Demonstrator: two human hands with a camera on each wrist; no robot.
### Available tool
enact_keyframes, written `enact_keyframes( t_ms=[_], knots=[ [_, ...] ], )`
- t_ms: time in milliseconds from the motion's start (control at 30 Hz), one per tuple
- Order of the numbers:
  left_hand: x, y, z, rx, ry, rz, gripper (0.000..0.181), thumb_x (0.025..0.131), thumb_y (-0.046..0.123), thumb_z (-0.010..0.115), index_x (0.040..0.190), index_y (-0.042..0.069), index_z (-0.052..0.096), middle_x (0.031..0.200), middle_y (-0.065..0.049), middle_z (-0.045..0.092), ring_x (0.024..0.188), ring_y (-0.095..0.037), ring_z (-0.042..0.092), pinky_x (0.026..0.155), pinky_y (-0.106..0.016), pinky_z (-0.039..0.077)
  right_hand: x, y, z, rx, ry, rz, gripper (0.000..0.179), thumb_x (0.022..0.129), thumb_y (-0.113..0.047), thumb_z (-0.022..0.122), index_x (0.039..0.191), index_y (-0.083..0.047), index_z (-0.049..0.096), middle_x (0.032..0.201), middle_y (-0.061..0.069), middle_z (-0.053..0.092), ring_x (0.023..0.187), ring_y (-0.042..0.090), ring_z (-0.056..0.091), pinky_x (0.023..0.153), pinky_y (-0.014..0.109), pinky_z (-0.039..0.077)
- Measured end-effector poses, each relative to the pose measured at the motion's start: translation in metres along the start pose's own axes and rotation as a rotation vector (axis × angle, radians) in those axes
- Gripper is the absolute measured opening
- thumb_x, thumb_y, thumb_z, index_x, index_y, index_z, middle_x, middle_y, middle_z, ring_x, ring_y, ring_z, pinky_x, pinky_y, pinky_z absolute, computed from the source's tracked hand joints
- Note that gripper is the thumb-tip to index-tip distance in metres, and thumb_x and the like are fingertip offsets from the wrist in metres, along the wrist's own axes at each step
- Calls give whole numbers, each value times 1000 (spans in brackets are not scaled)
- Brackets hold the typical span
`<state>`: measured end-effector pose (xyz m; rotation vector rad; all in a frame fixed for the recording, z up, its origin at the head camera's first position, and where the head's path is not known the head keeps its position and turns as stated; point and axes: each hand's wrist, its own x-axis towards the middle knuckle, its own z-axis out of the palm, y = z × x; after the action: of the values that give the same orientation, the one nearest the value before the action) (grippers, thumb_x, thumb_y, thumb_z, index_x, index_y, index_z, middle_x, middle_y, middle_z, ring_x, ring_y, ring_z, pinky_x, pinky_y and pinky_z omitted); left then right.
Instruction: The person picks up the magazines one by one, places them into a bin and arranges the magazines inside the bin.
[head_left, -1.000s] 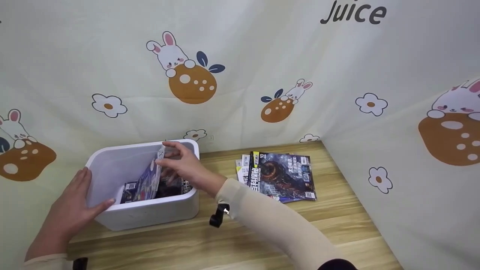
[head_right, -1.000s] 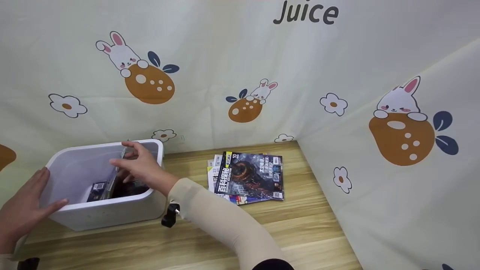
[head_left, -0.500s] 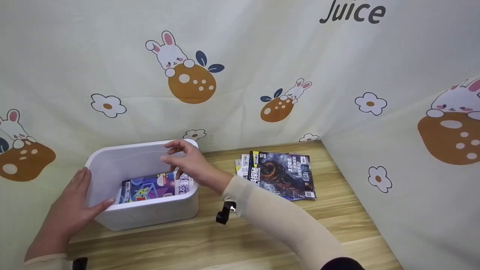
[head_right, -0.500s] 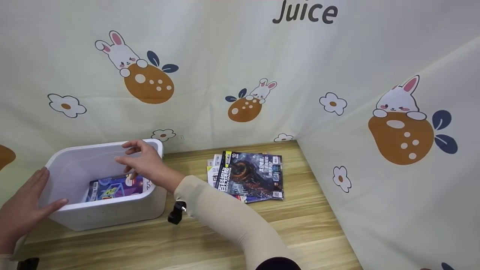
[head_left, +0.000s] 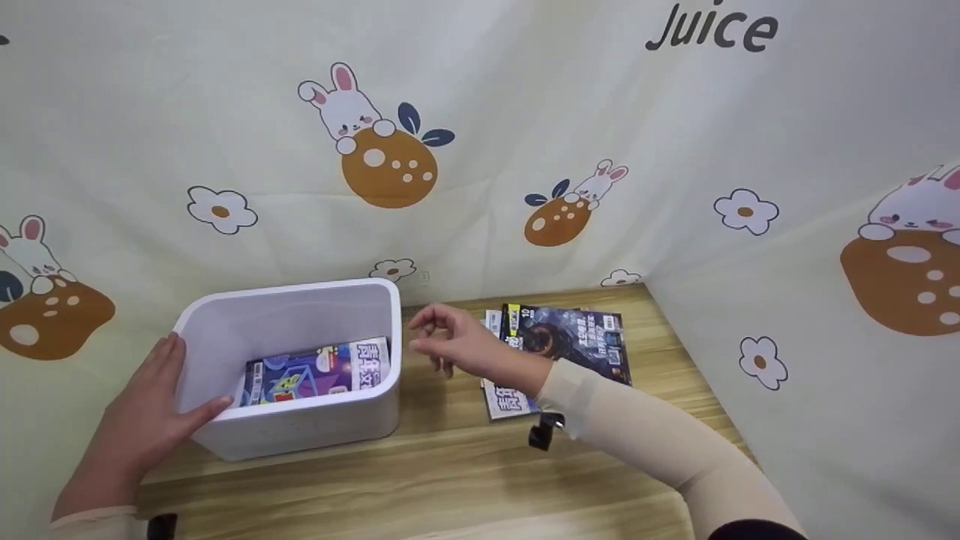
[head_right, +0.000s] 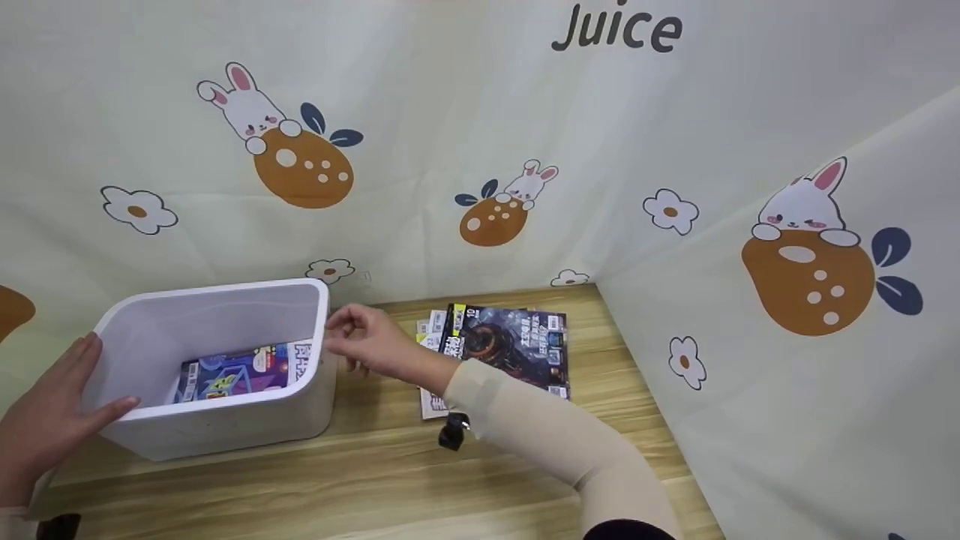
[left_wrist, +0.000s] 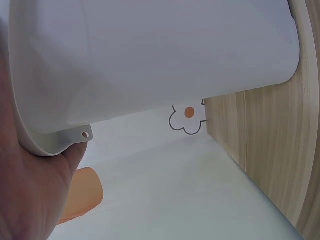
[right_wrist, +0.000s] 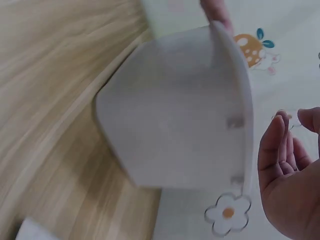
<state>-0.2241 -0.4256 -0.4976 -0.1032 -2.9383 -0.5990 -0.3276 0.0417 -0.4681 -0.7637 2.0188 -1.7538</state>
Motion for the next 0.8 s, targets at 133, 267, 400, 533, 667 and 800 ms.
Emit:
enact_keyframes(
  t_ms=[133,267,400,533,667,800],
  knots=[
    [-3,0,-4,4,-4,-6,126,98,69,70,173,-5,2,179,-36,2,165,-57,0,118,-88,12,-22,24,-28,-90,-17,6,22,107,-15,75,127,-9,69,104,2,68,68,17,63,53,28,55],
    [-2,1,-5,7,-2,-6,126,98,69,70,173,-5,3,179,-35,2,165,-57,-1,116,-90,13,-43,52,-61,-199,37,7,21,108,-17,74,125,-6,69,102,2,68,69,16,63,55,24,53],
    [1,2,-3,7,9,8,124,98,67,71,173,-7,6,179,-36,4,166,-56,2,117,-89,17,-66,74,-94,-223,145,68,28,106,-22,76,127,-5,69,103,6,70,72,20,66,56,25,54],
    [2,2,-1,10,17,12,124,98,67,71,173,-6,6,179,-35,5,166,-55,4,117,-89,19,-87,90,-124,-186,240,145,35,107,-25,76,134,-4,67,112,17,73,77,30,68,59,33,59],
    [2,3,-1,5,16,5,125,97,68,71,174,-4,4,180,-33,3,166,-56,3,115,-90,18,-103,103,-150,-190,331,167,38,108,-23,75,137,0,65,112,25,72,73,31,68,58,37,60],
    [0,4,-1,3,12,-10,125,97,70,71,174,-3,4,180,-33,4,166,-56,3,115,-90,16,-116,114,-174,-228,426,142,37,107,-19,76,134,5,65,102,17,67,65,25,65,52,33,58]
  ],
)
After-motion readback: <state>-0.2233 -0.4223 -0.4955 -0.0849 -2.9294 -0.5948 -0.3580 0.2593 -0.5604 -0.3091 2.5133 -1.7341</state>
